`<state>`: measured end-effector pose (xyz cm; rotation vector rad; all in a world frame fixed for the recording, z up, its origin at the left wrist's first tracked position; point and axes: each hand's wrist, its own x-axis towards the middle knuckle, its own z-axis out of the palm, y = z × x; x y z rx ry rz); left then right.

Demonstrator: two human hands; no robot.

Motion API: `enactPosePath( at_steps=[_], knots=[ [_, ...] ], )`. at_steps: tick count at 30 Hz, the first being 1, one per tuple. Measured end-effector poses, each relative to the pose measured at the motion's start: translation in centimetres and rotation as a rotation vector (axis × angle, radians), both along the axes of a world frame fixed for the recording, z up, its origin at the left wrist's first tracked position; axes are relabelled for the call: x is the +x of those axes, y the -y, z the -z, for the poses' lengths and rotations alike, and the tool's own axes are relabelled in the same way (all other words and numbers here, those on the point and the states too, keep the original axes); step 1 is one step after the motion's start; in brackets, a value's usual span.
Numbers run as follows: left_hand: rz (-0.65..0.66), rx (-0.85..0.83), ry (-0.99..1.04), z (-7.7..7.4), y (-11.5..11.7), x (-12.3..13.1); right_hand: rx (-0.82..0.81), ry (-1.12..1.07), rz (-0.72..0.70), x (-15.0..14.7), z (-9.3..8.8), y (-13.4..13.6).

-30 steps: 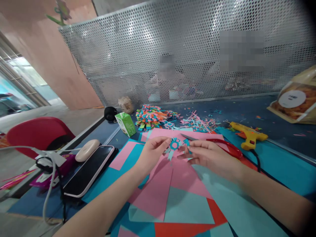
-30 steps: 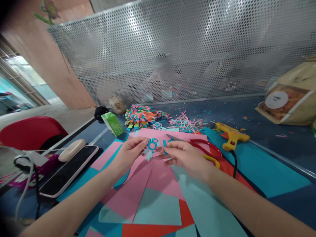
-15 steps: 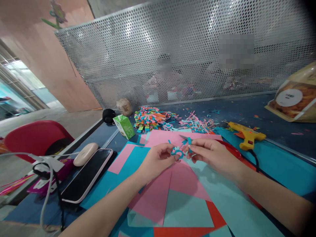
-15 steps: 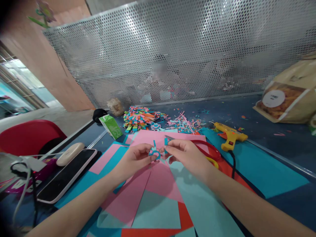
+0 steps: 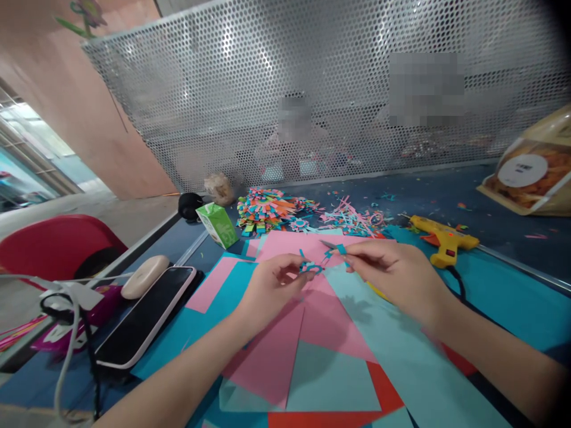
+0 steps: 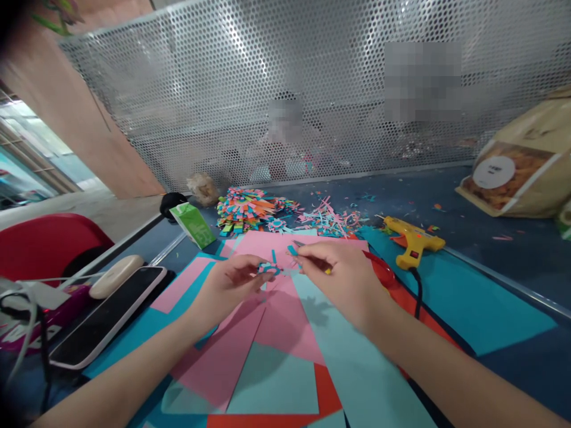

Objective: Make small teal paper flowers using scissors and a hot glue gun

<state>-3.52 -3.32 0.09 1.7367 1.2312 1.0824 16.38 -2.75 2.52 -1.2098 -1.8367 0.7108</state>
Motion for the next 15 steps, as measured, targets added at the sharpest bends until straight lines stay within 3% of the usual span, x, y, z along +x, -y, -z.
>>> enactPosePath(
  at_steps=[5,8,15],
  knots=[
    [-0.057,0.329,-0.308,-0.57,0.61,-0.04,-0.02,-0.013,-0.012,0.0,-0.08,0.22],
    [-0.076,0.442,-0.393,-0.66,0.87,-0.11,-0.022,0.008,-0.034,-0.07,-0.08,0.35],
    [-0.068,0.708,-0.512,-0.86,0.84,-0.65,0.271,0.092,0.02,-0.02,0.68,0.34]
  ],
)
